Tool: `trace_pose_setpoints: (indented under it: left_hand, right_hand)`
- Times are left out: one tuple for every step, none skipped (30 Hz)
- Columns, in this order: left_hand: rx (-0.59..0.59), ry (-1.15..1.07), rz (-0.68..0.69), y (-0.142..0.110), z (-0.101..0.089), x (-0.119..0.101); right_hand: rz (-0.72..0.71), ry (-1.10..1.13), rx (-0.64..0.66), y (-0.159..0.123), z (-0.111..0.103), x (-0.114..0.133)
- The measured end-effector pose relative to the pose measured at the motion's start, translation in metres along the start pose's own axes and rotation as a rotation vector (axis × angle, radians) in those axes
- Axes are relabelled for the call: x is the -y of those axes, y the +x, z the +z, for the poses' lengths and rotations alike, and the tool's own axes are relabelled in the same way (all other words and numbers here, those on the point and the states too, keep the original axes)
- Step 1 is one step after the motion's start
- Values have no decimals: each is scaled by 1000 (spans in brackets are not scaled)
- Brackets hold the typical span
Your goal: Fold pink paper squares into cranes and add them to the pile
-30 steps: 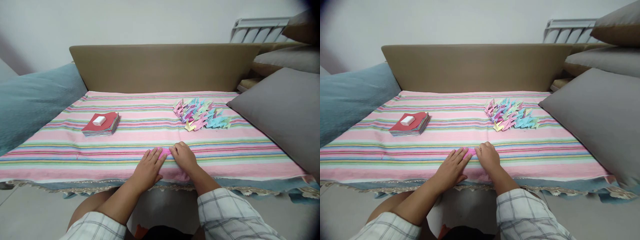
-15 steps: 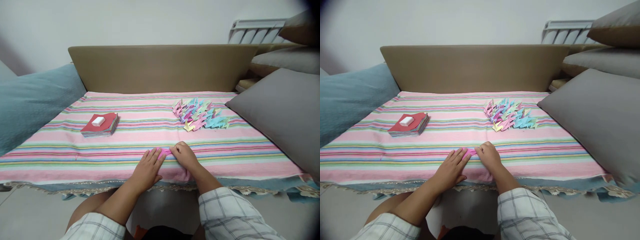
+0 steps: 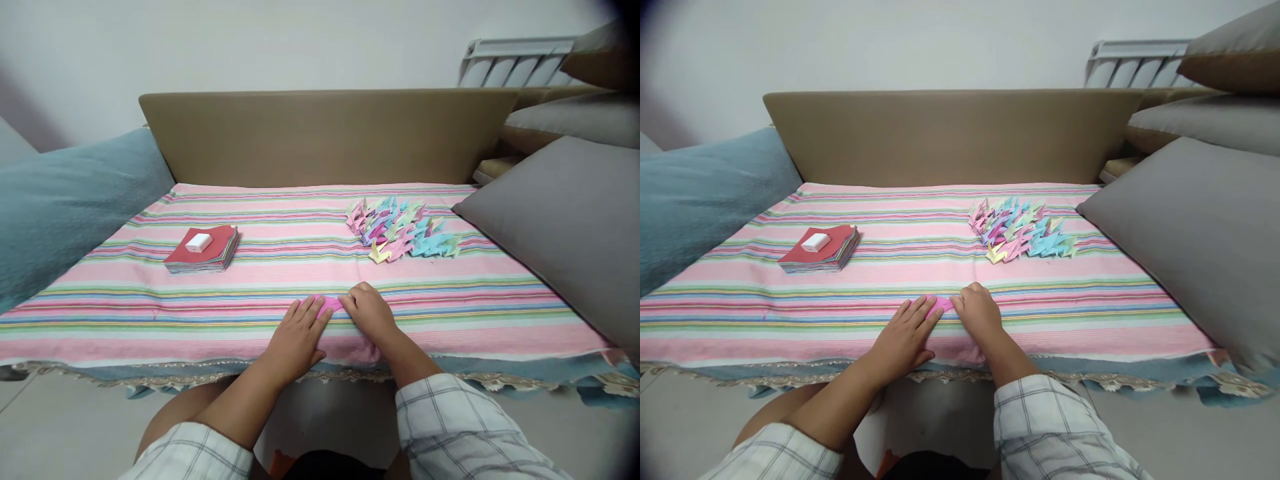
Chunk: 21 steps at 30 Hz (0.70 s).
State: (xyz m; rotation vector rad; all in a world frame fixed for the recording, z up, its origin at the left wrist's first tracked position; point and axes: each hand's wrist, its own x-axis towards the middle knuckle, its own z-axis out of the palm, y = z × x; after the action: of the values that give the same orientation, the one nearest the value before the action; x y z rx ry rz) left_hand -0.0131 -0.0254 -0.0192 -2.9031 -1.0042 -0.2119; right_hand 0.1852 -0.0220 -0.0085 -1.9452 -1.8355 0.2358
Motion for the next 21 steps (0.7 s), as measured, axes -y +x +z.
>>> trace_pose_setpoints:
  left_hand:
    - [-1,-2,-1,0,0,0]
    - [-2,-3,-1,0,0,0]
    - [-3,-3,-1,0,0,0]
    - [-4,-2,0,0,1,0]
    - [-4,-1,1,0,1,0]
    - [-3,-1,2,0,1,0]
    - [-3,0,1,-1,2,0]
    - [-2,-2,1,-1,2,0]
    - [-3,-5,0,-1,2,-1]
    - [-5,-11,-3,-1,2,-1]
    - [-7,-22,-5,-1,1,-1]
    - [-5,-38,-4,0,0,0]
    - [2,-64,2,0,-3,1]
    - [10,-98,10,0,-7,2]
    - [18,-142,18,0,-11,5]
    - [15,-195,18,0,-16,8]
    - [-15,-245,-1,0,-20,12]
    - [-76,-283,-70,0,-25,16]
    - [-149,-311,-161,0,-28,21]
    - [-201,-330,-245,0,-30,26]
    - [-234,-337,-324,0,-32,30]
  right_hand:
    - [0,7,1,0,0,0]
    - [2,15,2,0,0,-1]
    - [7,25,-5,-1,-1,-1]
    - [9,38,-28,-2,-1,-1]
    - [0,52,-69,-3,-2,0]
    - [-29,66,-120,-5,-3,1]
    - [-84,83,-177,-8,-3,3]
    - [-172,99,-223,-11,-3,5]
    - [-288,116,-231,-14,-1,7]
    - [-411,142,-222,-16,1,9]
    - [-516,157,-183,-19,4,11]
    - [-577,158,-136,-21,8,13]
    - [-591,157,-101,-23,13,15]
    - [-574,158,-90,-24,17,15]
    - [-563,158,-90,-24,21,16]
    - [-560,157,-91,-24,25,16]
    - [-553,154,-95,-23,28,15]
    - [-551,146,-95,-23,30,15]
    - [-550,135,-90,-22,31,14]
    - [-550,123,-84,-21,32,14]
    - [-550,112,-76,-21,32,14]
